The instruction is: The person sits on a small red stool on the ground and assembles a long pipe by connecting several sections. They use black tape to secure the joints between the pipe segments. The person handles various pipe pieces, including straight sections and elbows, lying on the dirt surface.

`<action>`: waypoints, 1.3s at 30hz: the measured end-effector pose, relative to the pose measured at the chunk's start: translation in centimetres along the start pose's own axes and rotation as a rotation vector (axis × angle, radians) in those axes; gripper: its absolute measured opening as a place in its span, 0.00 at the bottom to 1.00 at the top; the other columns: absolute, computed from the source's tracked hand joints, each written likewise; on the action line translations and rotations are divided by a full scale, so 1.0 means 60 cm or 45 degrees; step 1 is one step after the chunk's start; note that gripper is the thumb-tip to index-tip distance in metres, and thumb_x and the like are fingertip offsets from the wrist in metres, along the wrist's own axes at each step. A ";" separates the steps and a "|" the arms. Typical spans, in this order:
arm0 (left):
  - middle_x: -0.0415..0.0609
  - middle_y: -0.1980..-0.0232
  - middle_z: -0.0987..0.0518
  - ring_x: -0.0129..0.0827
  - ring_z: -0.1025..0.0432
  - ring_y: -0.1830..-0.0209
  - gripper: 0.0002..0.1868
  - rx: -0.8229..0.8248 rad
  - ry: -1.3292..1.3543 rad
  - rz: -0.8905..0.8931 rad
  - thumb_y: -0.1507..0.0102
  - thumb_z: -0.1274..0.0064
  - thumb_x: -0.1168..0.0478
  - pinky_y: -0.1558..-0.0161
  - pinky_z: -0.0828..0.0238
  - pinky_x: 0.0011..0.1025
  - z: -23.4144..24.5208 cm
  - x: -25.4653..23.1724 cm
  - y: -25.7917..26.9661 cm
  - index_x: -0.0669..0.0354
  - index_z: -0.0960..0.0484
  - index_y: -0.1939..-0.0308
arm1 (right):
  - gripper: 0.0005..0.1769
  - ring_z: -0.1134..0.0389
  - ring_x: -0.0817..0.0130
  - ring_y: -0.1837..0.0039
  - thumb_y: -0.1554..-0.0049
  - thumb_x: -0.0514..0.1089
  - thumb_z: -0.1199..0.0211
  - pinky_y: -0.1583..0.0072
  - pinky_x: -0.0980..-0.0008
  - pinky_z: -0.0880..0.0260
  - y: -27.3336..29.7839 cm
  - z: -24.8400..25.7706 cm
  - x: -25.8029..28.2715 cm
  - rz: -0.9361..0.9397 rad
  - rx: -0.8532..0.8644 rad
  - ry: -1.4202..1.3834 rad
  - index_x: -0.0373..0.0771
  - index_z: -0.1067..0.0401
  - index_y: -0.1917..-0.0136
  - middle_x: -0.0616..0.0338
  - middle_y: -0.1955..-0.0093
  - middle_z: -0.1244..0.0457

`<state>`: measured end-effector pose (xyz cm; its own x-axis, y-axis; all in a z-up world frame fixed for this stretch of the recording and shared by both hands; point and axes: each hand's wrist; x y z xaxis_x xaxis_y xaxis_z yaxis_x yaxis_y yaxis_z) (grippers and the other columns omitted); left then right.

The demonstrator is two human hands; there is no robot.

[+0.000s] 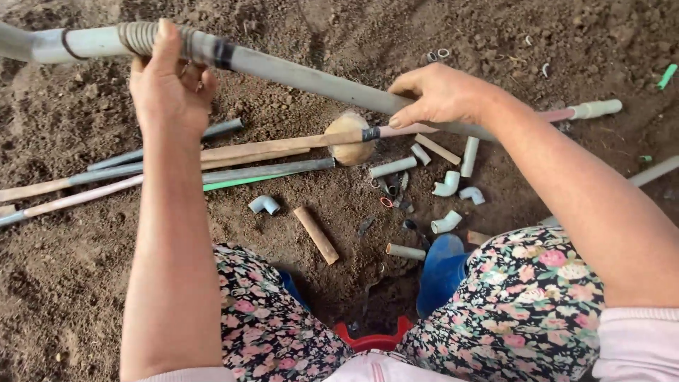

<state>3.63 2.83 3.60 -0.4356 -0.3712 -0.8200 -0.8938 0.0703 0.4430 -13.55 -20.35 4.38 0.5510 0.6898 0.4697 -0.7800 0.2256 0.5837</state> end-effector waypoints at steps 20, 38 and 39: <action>0.54 0.65 0.22 0.37 0.33 0.68 0.13 0.005 0.081 -0.274 0.49 0.57 0.59 0.65 0.34 0.31 0.075 0.023 -0.057 0.62 0.25 0.64 | 0.30 0.43 0.54 0.36 0.48 0.41 0.38 0.35 0.55 0.46 -0.029 -0.029 -0.068 -0.082 -0.187 0.141 0.42 0.39 0.33 0.52 0.33 0.44; 0.39 0.63 0.23 0.20 0.30 0.68 0.04 0.063 -0.729 -0.067 0.39 0.49 0.63 0.69 0.34 0.16 0.113 -0.056 0.018 0.52 0.28 0.63 | 0.18 0.34 0.59 0.58 0.42 0.40 0.44 0.51 0.58 0.31 -0.031 -0.004 -0.130 -0.176 -0.267 0.393 0.43 0.34 0.38 0.51 0.46 0.36; 0.39 0.55 0.24 0.22 0.30 0.58 0.13 0.137 -1.057 -0.135 0.42 0.46 0.62 0.56 0.34 0.22 0.114 -0.054 0.017 0.52 0.29 0.55 | 0.15 0.34 0.56 0.52 0.42 0.41 0.44 0.47 0.54 0.33 -0.036 -0.001 -0.149 -0.232 -0.290 0.463 0.45 0.32 0.41 0.53 0.47 0.35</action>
<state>3.42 10.46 4.23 -0.2482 0.4173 -0.8742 -0.9215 0.1766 0.3459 -16.79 -26.97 -1.11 0.5771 0.8121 0.0862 -0.7476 0.4829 0.4559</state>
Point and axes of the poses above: each hand's wrist, its own y-axis away from the middle knuckle, its own z-axis out of the back of the hand, x = y × z
